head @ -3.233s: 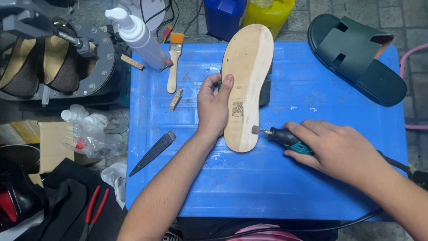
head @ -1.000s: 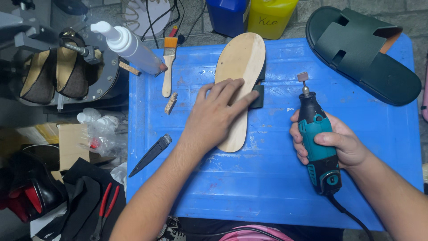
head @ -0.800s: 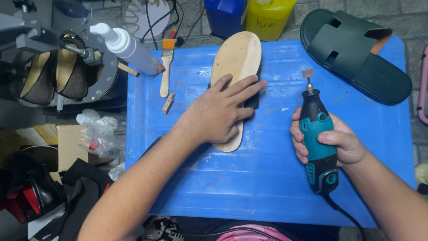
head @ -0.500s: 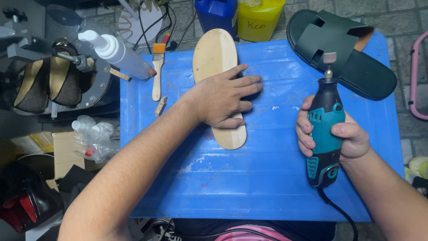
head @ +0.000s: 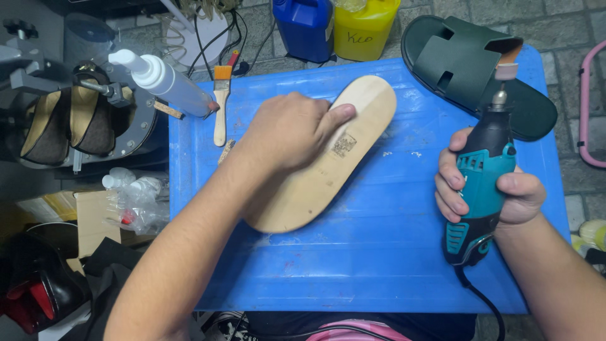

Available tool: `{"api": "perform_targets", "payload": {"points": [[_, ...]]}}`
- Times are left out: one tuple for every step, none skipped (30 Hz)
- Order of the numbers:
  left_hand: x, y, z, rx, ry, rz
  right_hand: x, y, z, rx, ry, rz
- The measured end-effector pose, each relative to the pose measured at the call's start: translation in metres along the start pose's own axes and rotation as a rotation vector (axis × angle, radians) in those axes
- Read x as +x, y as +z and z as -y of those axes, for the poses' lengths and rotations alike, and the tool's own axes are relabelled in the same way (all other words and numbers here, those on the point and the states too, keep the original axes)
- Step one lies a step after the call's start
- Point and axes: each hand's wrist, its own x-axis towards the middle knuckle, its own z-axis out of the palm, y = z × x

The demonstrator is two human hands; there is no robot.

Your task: The person uses a rotary tool to grind and smooth the surface of a wooden shoe sole. They hold the sole with one hand and operate the tool with the other, moving it across the surface to remove material and even out the texture.

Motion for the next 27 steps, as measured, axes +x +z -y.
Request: {"api": "perform_targets", "payload": {"points": [[-0.006,0.001,0.002,-0.115,-0.056,0.014,-0.001,-0.001,-0.001,-0.005,0.007,-0.01],[-0.013,0.002,0.006,-0.229,-0.112,0.029,-0.002,-0.002,-0.002,-0.01,0.013,-0.021],[-0.018,0.006,0.008,-0.343,-0.17,0.04,-0.003,-0.004,-0.003,-0.015,0.021,-0.028],[-0.024,0.011,0.009,-0.387,-0.186,0.011,-0.003,-0.006,-0.004,-0.049,0.034,-0.042],[-0.03,0.018,0.01,-0.431,-0.199,-0.015,-0.004,-0.009,-0.005,-0.083,0.045,-0.059],[-0.035,0.024,0.01,-0.475,-0.213,-0.042,-0.005,-0.012,-0.005,-0.118,0.056,-0.075],[-0.039,0.031,0.01,-0.432,-0.272,-0.048,-0.007,-0.014,-0.006,-0.123,0.068,-0.085],[-0.042,0.037,0.009,-0.388,-0.331,-0.054,-0.008,-0.016,-0.007,-0.129,0.08,-0.095],[-0.043,0.041,0.009,-0.343,-0.388,-0.064,-0.008,-0.018,-0.007,-0.138,0.091,-0.101],[-0.044,0.045,0.009,-0.399,-0.405,-0.066,-0.008,-0.018,-0.007,-0.136,0.096,-0.109],[-0.046,0.049,0.01,-0.457,-0.429,-0.069,-0.008,-0.018,-0.008,-0.134,0.106,-0.114],[-0.049,0.054,0.012,-0.514,-0.452,-0.072,-0.008,-0.018,-0.009,-0.131,0.116,-0.119],[-0.05,0.058,0.015,-0.604,-0.348,-0.128,-0.008,-0.018,-0.01,-0.138,0.129,-0.13],[-0.05,0.064,0.018,-0.693,-0.242,-0.183,-0.008,-0.017,-0.011,-0.146,0.142,-0.141],[-0.049,0.068,0.022,-0.776,-0.133,-0.241,-0.007,-0.016,-0.011,-0.154,0.154,-0.147],[-0.046,0.071,0.026,-0.9,-0.08,-0.247,-0.006,-0.016,-0.011,-0.169,0.163,-0.148],[-0.044,0.074,0.03,-1.024,-0.027,-0.249,-0.005,-0.015,-0.012,-0.181,0.172,-0.151],[-0.041,0.076,0.033,-1.148,0.027,-0.249,-0.005,-0.015,-0.013,-0.193,0.181,-0.155],[-0.038,0.076,0.036,-1.132,0.012,-0.235,-0.005,-0.014,-0.013,-0.205,0.187,-0.164],[-0.033,0.075,0.038,-1.117,-0.004,-0.221,-0.005,-0.014,-0.013,-0.218,0.193,-0.173],[-0.03,0.073,0.037,-1.101,-0.016,-0.202,-0.005,-0.013,-0.014,-0.231,0.195,-0.185],[-0.028,0.072,0.035,-1.126,-0.04,-0.203,-0.004,-0.011,-0.014,-0.246,0.19,-0.187],[-0.024,0.07,0.032,-1.152,-0.056,-0.197,-0.005,-0.01,-0.014,-0.265,0.178,-0.194],[-0.019,0.068,0.028,-1.178,-0.072,-0.19,-0.005,-0.007,-0.013,-0.285,0.166,-0.202],[-0.016,0.067,0.024,-1.148,-0.125,-0.167,-0.005,-0.004,-0.012,-0.306,0.157,-0.203],[-0.013,0.065,0.022,-1.116,-0.177,-0.143,-0.004,-0.001,-0.01,-0.326,0.148,-0.203],[-0.011,0.064,0.022,-1.085,-0.232,-0.128,-0.001,0.004,-0.007,-0.348,0.145,-0.197]]}}
